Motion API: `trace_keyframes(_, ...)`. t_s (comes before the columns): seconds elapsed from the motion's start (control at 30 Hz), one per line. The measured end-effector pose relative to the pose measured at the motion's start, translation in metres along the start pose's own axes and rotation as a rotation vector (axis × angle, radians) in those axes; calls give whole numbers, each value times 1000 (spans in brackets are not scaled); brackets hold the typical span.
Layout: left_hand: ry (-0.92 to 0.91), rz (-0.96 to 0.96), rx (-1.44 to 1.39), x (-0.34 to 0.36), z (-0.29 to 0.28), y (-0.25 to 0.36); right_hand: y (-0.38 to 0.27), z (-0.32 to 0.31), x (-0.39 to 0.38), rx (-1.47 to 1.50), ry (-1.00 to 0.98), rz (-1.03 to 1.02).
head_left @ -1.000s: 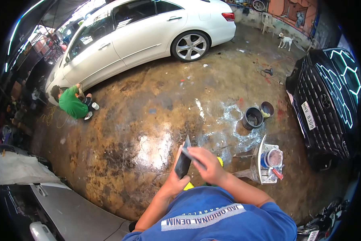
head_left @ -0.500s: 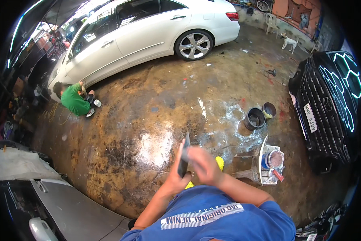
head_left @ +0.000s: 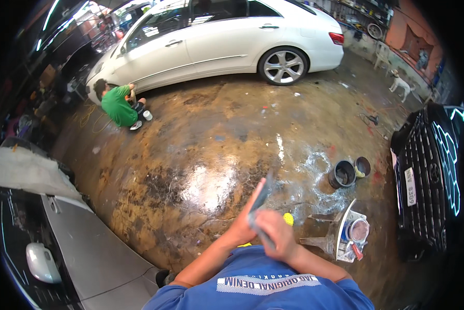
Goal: The person rubs two metal spreaders together, scoops body filler from a can onto one spreader, squeezes hardener paste from a tube onto the filler, and mixes the compound using both spreaders.
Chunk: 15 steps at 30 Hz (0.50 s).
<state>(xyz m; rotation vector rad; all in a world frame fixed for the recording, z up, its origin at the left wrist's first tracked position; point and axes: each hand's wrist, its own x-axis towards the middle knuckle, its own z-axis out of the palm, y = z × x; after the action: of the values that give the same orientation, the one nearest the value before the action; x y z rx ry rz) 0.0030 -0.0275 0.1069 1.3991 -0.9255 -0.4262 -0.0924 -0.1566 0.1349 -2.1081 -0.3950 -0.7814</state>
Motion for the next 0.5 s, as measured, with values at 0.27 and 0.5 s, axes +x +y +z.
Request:
trace_keyframes(0.27,107,-376,-350,-28,-3,-4,32,-29,0,840,520,636)
trace_keyframes(0.5,438,-32,242,-24,10,-52,-8,19,-19,555,369,504)
